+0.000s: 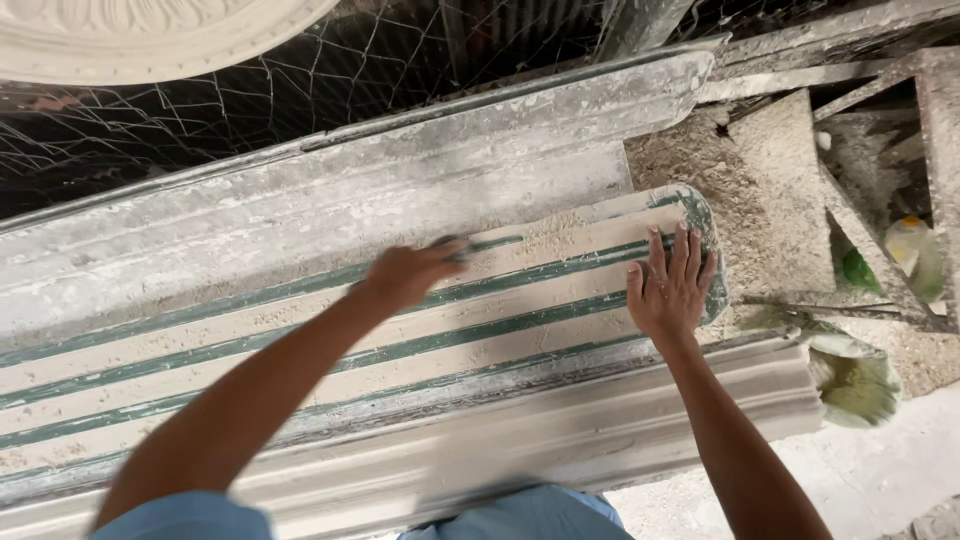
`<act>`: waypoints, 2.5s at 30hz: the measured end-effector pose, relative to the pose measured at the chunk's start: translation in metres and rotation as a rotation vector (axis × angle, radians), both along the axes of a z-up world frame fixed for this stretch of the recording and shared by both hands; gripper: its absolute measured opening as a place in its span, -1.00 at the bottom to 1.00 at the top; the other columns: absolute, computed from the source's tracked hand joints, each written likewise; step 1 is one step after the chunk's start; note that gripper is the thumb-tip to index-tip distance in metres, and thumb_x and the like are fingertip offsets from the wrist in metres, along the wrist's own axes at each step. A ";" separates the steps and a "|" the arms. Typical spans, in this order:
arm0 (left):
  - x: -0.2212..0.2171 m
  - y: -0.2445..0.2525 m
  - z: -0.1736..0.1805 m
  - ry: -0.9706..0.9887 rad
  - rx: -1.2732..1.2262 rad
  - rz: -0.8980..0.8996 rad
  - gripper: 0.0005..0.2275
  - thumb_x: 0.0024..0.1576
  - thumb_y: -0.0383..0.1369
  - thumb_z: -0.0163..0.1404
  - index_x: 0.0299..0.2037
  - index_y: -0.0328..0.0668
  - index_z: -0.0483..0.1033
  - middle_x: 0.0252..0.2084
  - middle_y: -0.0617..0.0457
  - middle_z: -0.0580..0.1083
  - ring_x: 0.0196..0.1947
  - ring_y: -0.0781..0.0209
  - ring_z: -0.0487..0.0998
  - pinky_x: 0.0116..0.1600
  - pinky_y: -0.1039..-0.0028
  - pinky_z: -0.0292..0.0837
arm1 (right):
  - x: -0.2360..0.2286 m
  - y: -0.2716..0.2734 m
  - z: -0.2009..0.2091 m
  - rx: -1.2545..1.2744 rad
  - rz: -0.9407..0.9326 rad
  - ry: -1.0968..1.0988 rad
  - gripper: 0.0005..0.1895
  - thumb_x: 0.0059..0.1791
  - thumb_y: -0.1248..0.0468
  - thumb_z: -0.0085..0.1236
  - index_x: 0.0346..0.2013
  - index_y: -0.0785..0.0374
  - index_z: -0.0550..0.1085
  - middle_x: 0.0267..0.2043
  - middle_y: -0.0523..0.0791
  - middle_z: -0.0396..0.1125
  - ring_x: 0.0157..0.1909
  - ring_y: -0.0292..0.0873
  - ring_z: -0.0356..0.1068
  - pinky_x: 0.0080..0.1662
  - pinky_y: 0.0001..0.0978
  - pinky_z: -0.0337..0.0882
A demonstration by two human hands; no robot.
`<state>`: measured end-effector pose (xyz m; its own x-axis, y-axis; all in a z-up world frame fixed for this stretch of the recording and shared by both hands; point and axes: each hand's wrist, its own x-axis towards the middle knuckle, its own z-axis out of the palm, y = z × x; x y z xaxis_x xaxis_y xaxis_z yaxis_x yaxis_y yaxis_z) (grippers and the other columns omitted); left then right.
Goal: The person uses a small metal scraper to smooth and clean the surface of a long white gypsum mold with green stripes. They work along the length of the mold, removing excess material and refining the edges.
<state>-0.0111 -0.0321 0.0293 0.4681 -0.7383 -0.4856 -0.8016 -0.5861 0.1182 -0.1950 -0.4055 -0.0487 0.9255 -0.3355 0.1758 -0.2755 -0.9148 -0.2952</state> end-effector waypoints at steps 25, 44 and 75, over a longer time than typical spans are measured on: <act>0.024 -0.092 -0.028 -0.101 -0.264 -0.082 -0.44 0.18 -0.50 -0.02 0.31 0.58 0.47 0.24 0.26 0.43 -0.26 0.25 0.56 -0.22 0.41 0.54 | 0.004 0.002 0.001 -0.019 -0.051 0.026 -0.35 0.21 -0.16 -0.38 0.45 0.13 0.25 0.52 0.16 0.01 0.55 0.29 -0.08 0.45 0.42 -0.21; 0.015 -0.081 -0.012 -0.050 -0.259 -0.107 -0.41 0.14 -0.61 -0.11 0.27 0.47 0.41 0.49 0.25 0.19 -0.44 0.23 0.60 -0.38 0.45 0.57 | 0.005 -0.001 0.004 0.017 -0.063 0.006 -0.40 0.12 -0.06 -0.17 0.42 0.06 0.30 0.52 0.11 0.03 0.57 0.23 -0.10 0.47 0.34 -0.23; 0.005 -0.157 -0.043 0.026 -0.278 -0.165 -0.66 0.30 -0.46 -0.12 0.16 0.29 0.52 0.28 0.17 0.45 -0.48 0.27 0.54 -0.50 0.51 0.45 | 0.005 -0.007 0.008 0.010 -0.066 -0.027 -0.43 0.13 -0.03 -0.13 0.42 0.02 0.29 0.50 0.06 0.05 0.57 0.18 -0.06 0.47 0.33 -0.18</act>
<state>-0.0065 -0.1888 -0.0136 0.3214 -0.9090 -0.2655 -0.8775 -0.3913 0.2774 -0.1902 -0.4129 -0.0404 0.8962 -0.3974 0.1969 -0.3269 -0.8920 -0.3122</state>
